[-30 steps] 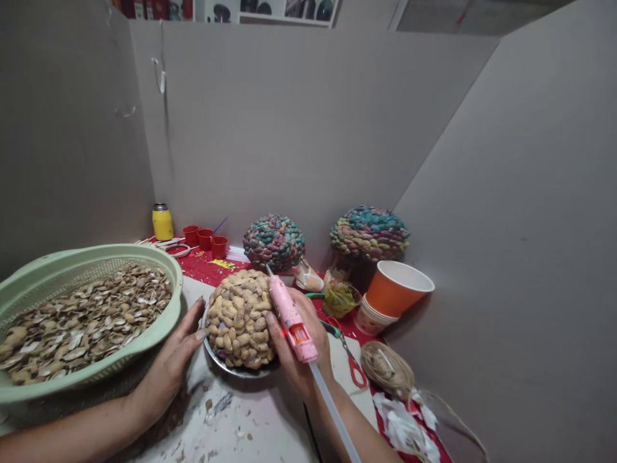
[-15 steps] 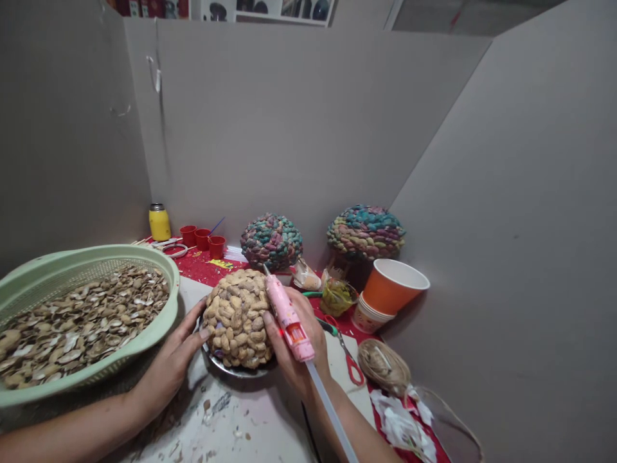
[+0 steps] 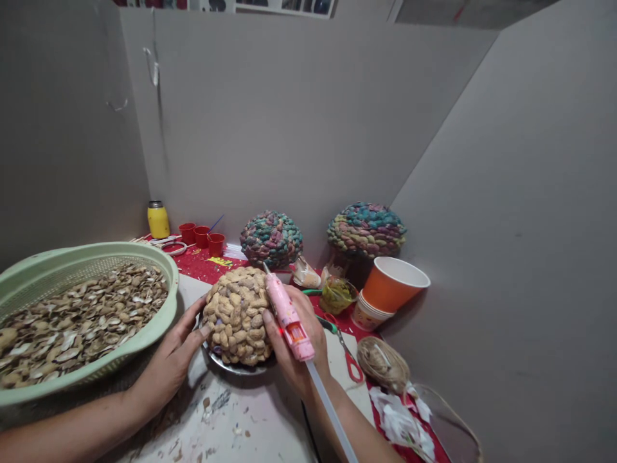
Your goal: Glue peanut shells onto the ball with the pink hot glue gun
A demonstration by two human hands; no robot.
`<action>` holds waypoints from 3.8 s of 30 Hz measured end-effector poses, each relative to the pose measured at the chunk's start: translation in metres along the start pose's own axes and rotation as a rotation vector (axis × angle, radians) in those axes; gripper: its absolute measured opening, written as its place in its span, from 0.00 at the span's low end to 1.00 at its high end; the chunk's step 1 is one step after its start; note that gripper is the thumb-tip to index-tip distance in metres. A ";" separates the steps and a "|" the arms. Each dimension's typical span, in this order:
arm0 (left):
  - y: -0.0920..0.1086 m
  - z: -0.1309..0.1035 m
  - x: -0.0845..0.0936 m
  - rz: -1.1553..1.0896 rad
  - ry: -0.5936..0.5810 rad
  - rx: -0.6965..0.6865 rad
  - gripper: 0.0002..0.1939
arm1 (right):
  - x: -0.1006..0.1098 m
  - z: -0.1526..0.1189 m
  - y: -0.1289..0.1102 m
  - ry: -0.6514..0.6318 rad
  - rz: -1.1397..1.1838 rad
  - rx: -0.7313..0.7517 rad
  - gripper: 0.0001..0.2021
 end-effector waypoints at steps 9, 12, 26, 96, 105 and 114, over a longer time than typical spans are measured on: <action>-0.003 0.003 -0.002 0.059 0.016 -0.038 0.28 | -0.001 -0.001 0.004 0.039 0.024 0.010 0.19; -0.004 0.003 -0.001 0.096 0.040 -0.055 0.28 | 0.000 -0.002 0.003 0.023 0.007 0.006 0.19; 0.001 -0.025 0.006 0.234 0.108 -0.049 0.30 | -0.004 0.003 0.030 0.000 0.389 -0.395 0.17; 0.049 -0.008 -0.017 0.752 -0.174 -1.093 0.14 | 0.009 0.018 -0.024 -0.044 0.069 0.399 0.16; 0.044 -0.007 -0.015 0.755 -0.158 -1.075 0.14 | 0.006 0.017 -0.019 -0.040 0.078 0.414 0.19; 0.043 -0.011 -0.012 0.853 -0.136 -1.208 0.17 | 0.004 0.016 -0.016 -0.060 0.110 0.406 0.21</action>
Point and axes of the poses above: each hand's wrist, its own z-axis towards the middle knuckle, its own x-axis out of the back of the hand, y = z × x, the point moved 4 cm from there along z, towards the middle knuckle, and after that the axes turned 2 degrees about -z, right-handed, at the moved point
